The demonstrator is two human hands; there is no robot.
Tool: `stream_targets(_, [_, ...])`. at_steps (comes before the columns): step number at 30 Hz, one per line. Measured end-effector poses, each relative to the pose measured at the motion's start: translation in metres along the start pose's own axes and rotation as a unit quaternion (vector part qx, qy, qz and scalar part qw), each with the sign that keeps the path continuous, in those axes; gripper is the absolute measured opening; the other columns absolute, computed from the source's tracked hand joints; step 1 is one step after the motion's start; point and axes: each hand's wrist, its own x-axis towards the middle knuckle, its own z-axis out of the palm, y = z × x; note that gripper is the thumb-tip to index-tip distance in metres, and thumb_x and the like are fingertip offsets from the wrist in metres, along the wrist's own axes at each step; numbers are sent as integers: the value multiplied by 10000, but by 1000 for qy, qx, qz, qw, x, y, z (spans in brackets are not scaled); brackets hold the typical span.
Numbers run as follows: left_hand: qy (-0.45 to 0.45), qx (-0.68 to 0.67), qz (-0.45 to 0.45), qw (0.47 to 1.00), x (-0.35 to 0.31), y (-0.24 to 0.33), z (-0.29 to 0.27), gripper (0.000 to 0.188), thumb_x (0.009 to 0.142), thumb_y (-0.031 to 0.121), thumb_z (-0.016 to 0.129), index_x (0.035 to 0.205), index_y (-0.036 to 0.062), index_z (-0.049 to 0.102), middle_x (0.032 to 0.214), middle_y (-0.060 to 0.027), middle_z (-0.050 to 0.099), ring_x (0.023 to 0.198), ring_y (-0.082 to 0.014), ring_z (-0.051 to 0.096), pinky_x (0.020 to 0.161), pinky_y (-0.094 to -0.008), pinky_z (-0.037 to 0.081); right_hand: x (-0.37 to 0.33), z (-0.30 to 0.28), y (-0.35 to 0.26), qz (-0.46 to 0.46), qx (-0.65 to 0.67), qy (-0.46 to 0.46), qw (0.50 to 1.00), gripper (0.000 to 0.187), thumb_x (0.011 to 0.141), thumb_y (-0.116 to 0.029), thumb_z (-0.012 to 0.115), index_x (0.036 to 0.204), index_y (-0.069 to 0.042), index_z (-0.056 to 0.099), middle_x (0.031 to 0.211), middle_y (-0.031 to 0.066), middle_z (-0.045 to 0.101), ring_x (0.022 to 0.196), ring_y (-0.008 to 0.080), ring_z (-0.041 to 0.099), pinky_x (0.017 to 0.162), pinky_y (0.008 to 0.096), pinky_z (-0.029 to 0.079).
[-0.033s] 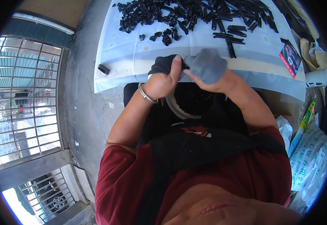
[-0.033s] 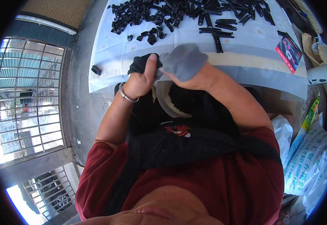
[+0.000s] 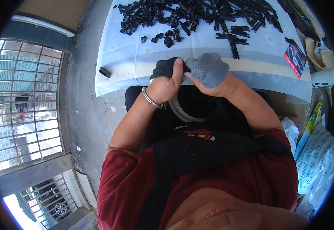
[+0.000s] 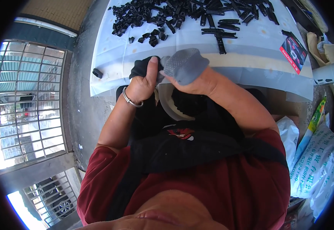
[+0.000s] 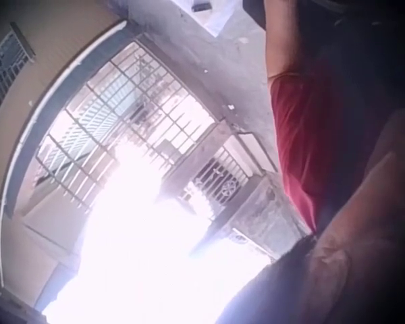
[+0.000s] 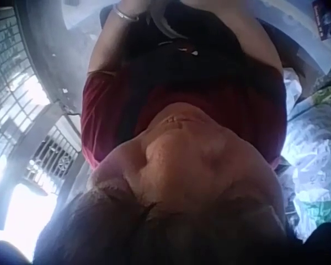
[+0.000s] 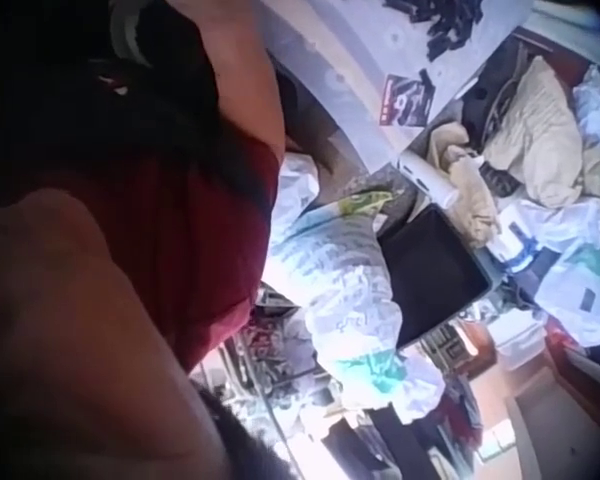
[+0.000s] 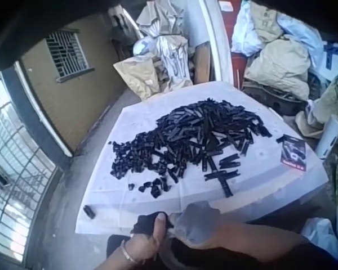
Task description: Attaching small black plastic components to a long strap at a workstation.
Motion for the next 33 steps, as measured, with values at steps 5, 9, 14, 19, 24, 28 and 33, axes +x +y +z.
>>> stream_targets(5, [-88,79,-55,991,-4,-1,-14,371,901,273,370,732,-4,549,696,-216,553,676,-378,530,615,-418,414,1,3,-11,-8,-6,-13,1000,253,794,-261,580,945,-57,581,829,121,604,749,288,580,684,353,468])
stream_targets(9, [-198,239,-61,949,3,-6,-31,544,878,476,324,830,-1,582,774,-215,576,772,-382,537,702,-412,429,2,-43,-2,142,-194,-89,967,368,794,-389,534,948,-58,581,846,142,596,774,314,574,692,388,458])
stream_targets(14, [48,398,-25,916,39,-30,-21,390,803,376,520,920,13,599,826,-162,614,800,-296,593,686,-368,473,-1,-56,36,258,-364,-88,891,337,818,-346,526,983,-58,586,929,145,596,847,318,567,730,403,458])
stream_targets(19, [58,444,13,894,64,-56,-11,207,775,211,519,919,82,594,845,-136,610,746,-287,597,668,-368,478,12,-37,39,215,-295,-87,927,326,839,-308,508,1036,-60,583,982,164,588,892,327,563,795,404,451])
stream_targets(24, [127,402,29,906,56,-63,-15,192,761,158,527,926,79,586,829,-138,610,710,-285,596,653,-370,478,8,-30,41,127,-261,-13,957,324,846,-302,500,1049,-62,581,1001,178,580,911,325,557,820,390,445])
stream_targets(28, [146,230,-88,958,39,-42,-13,169,768,79,558,934,53,575,838,-123,620,659,-213,615,632,-297,493,10,-22,19,181,-148,-38,971,328,834,-319,521,1011,-51,585,931,167,588,881,310,554,767,379,452])
stream_targets(33, [73,-494,-223,837,16,-13,8,137,781,17,534,910,-26,548,840,-107,600,742,-190,596,669,-279,493,9,-4,3,-3,-162,44,986,331,743,-228,649,1008,-53,554,805,88,580,685,245,515,609,345,424])
